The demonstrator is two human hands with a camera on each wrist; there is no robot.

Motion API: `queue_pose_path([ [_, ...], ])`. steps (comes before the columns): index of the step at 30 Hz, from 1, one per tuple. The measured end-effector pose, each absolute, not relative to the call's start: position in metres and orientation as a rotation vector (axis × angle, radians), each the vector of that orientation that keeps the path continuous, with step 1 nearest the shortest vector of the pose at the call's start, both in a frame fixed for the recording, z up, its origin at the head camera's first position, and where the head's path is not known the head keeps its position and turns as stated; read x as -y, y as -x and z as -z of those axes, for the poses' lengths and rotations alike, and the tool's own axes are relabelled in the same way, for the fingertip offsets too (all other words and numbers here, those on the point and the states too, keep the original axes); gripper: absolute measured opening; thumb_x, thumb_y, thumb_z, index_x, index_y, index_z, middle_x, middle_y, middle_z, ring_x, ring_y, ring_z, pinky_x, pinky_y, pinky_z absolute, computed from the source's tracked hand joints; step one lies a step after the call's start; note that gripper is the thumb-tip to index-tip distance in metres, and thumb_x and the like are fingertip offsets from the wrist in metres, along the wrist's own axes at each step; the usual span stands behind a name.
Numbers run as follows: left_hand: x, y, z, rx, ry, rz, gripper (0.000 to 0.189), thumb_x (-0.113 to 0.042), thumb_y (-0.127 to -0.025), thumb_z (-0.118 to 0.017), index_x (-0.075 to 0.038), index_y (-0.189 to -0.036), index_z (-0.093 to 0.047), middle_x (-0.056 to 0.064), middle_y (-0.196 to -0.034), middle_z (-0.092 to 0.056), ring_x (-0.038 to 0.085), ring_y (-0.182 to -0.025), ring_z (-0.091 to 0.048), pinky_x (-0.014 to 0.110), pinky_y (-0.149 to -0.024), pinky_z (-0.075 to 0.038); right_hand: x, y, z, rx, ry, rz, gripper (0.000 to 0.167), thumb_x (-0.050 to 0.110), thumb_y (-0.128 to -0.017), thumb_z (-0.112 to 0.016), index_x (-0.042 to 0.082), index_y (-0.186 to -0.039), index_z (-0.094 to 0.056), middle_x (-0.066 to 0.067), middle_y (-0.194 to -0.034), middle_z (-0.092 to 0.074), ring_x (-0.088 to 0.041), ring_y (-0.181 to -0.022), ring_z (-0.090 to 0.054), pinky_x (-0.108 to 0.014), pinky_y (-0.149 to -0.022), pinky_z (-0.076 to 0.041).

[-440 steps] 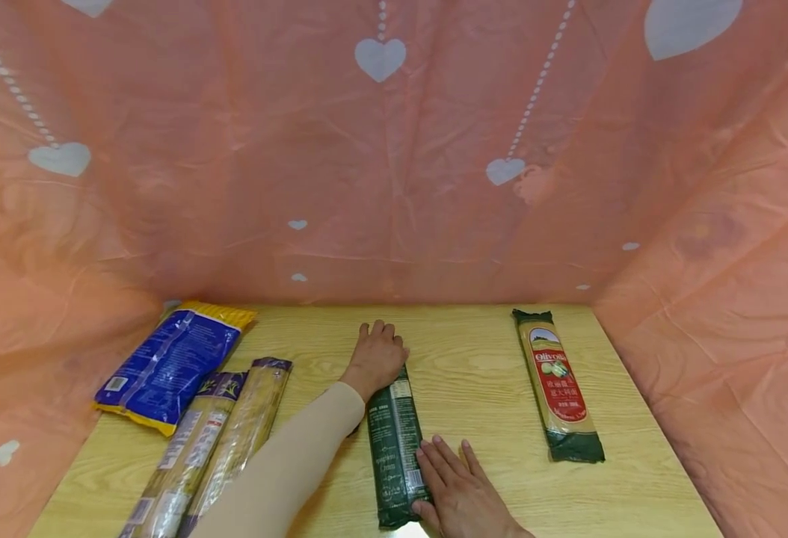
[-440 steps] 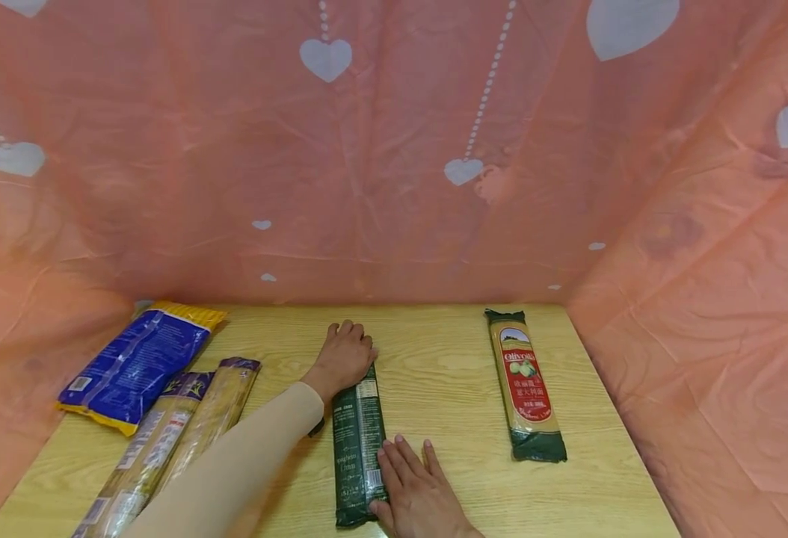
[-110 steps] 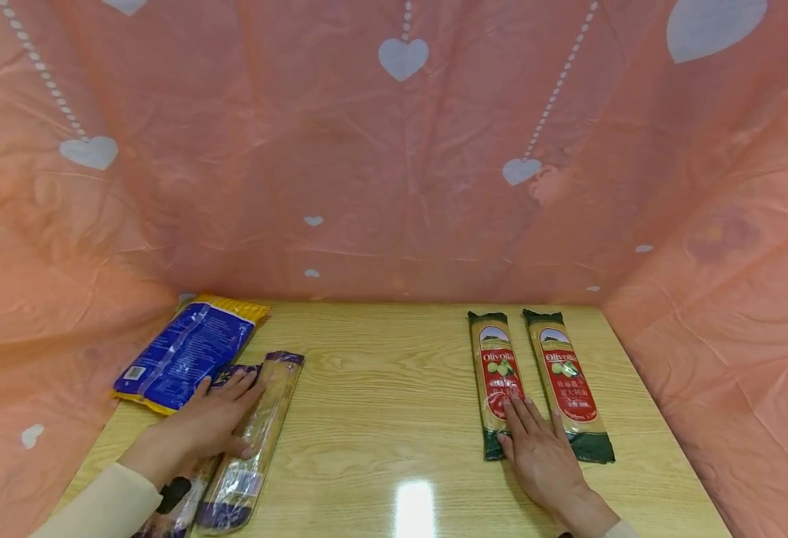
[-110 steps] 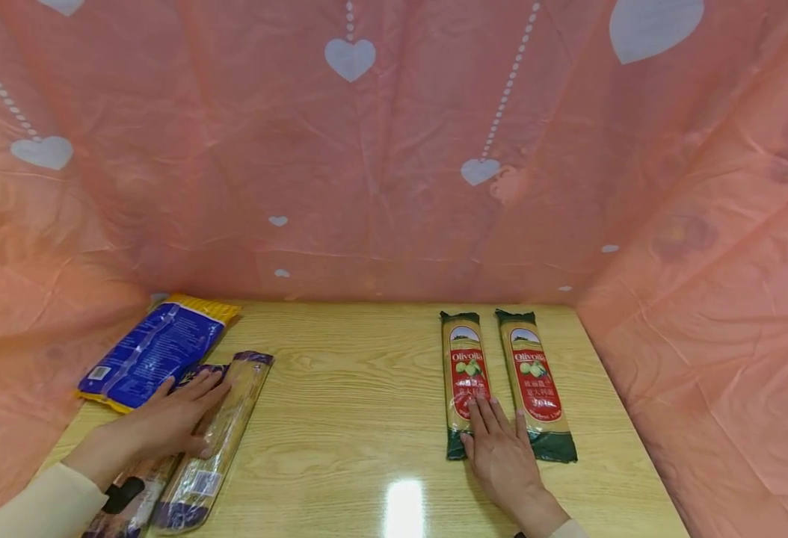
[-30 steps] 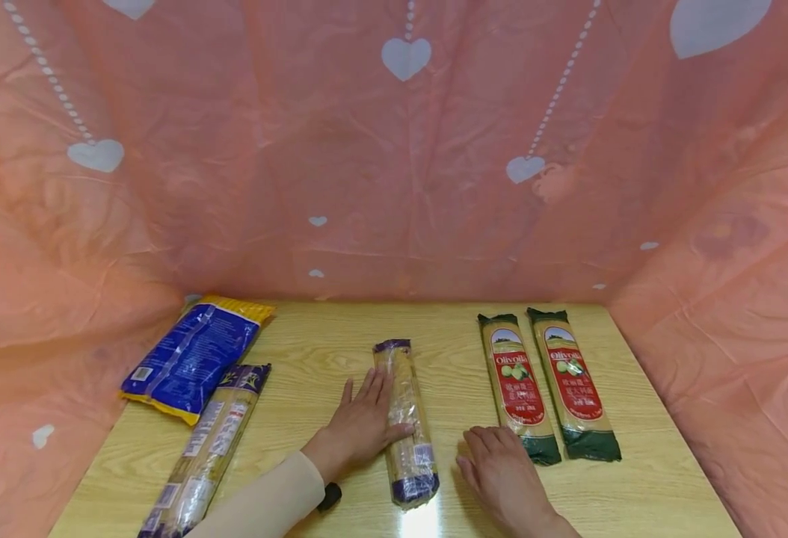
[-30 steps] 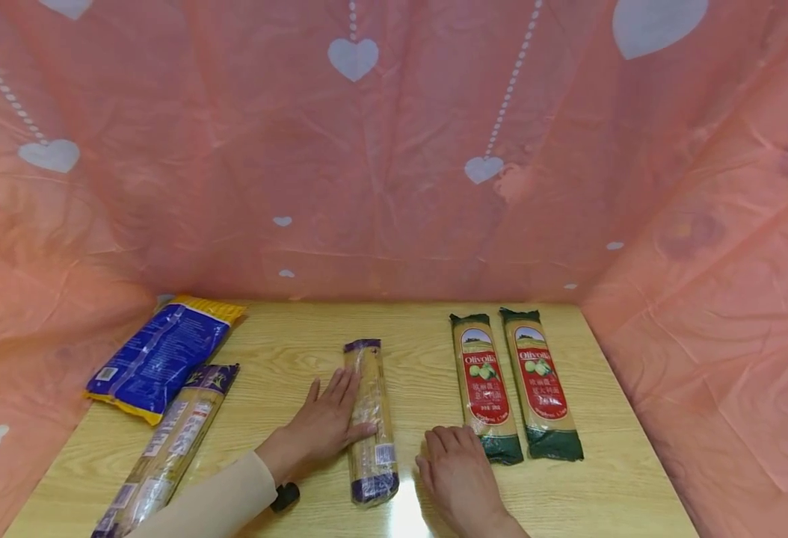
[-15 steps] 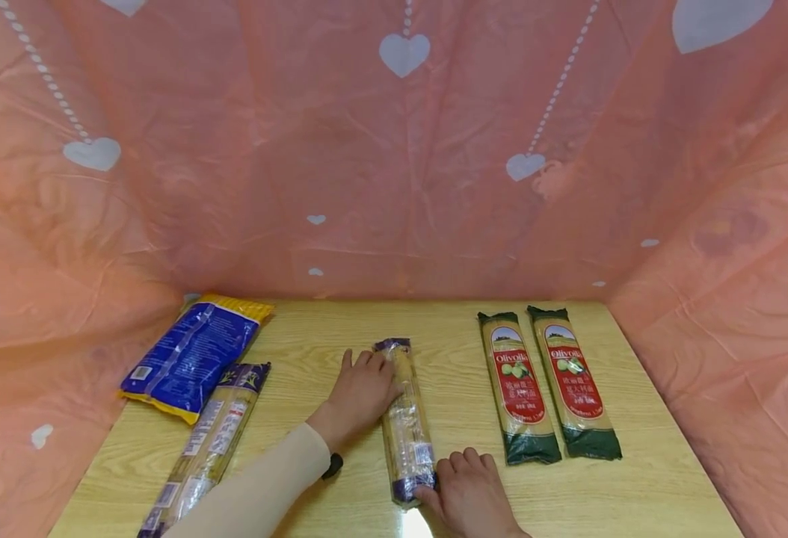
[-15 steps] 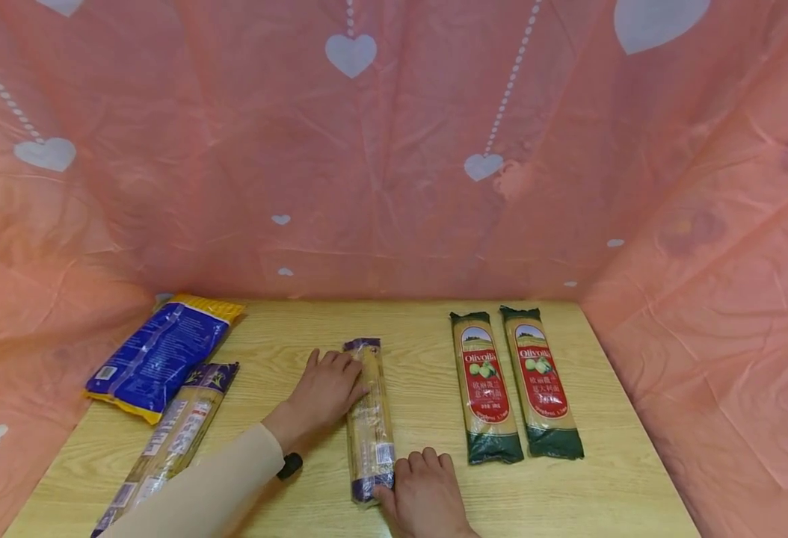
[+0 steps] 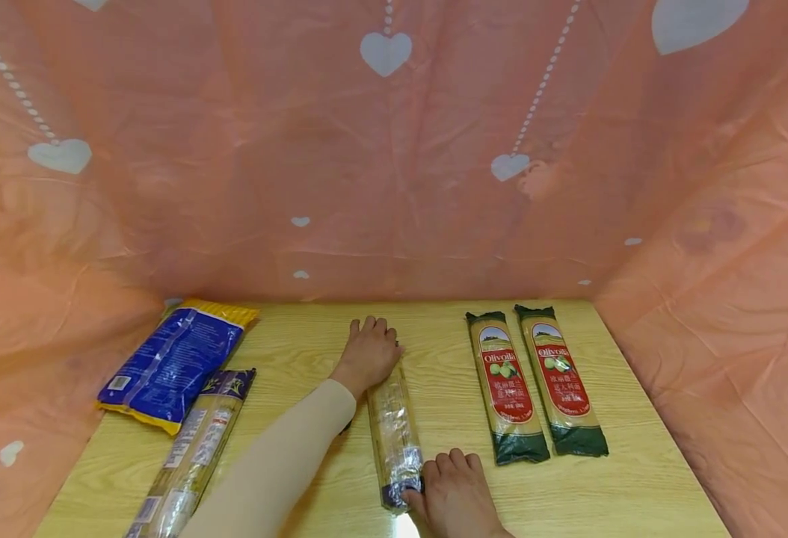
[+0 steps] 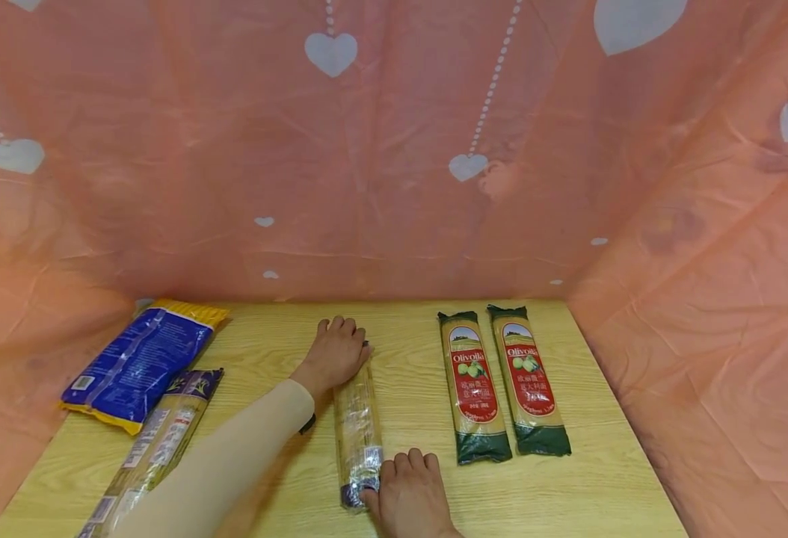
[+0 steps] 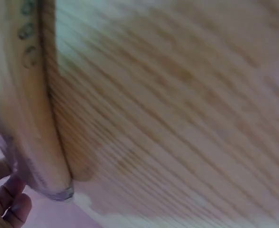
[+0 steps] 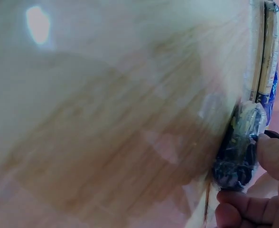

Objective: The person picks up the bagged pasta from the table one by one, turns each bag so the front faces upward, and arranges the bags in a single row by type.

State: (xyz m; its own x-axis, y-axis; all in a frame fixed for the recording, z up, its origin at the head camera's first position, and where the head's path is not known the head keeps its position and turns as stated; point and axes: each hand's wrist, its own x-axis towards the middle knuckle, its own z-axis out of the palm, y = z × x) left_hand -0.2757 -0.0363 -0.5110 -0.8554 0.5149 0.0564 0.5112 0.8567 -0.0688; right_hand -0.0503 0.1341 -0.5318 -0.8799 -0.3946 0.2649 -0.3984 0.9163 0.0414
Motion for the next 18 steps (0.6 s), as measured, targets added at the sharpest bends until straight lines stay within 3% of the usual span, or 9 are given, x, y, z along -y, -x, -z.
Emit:
queue_pose_path([
  [7,0.0279,0.2804,0.5151,3.058,0.785,-0.104,0.052,-0.049,-0.114,-0.036,-0.013,-0.126,-0.072,0.011,-0.134,-0.059,0.034,-0.137,-0.045,0.064,-0.119,-0.030,-0.1348,0.0490,0.5324,2.824,-0.591,-0.054,0.051,0.067,-0.097,-0.062,0.018,-0.082,-0.062,0.005,-0.075,-0.050,-0.017,-0.078,-0.050,-0.034,-0.070,-0.034],
  [14,0.0290,0.2817,0.5171,3.076,0.747,0.005,0.050,-0.045,-0.114,-0.037,-0.007,-0.133,-0.065,0.014,-0.136,-0.057,0.037,-0.136,-0.045,0.067,-0.119,-0.027,-0.1365,0.0498,0.5325,2.856,-0.602,-0.089,0.047,0.066,-0.098,-0.062,0.021,-0.084,-0.063,0.006,-0.075,-0.051,-0.016,-0.076,-0.047,-0.034,-0.070,-0.034],
  [18,0.0319,0.2826,0.5147,2.992,0.747,0.138,0.044,-0.038,-0.114,-0.040,-0.002,-0.128,-0.063,0.017,-0.130,-0.057,0.040,-0.130,-0.048,0.067,-0.116,-0.029,-0.1380,0.0500,0.5327,2.899,-0.597,-0.130,0.048,0.067,-0.098,-0.060,0.021,-0.087,-0.065,0.007,-0.078,-0.052,-0.015,-0.076,-0.045,-0.034,-0.071,-0.034],
])
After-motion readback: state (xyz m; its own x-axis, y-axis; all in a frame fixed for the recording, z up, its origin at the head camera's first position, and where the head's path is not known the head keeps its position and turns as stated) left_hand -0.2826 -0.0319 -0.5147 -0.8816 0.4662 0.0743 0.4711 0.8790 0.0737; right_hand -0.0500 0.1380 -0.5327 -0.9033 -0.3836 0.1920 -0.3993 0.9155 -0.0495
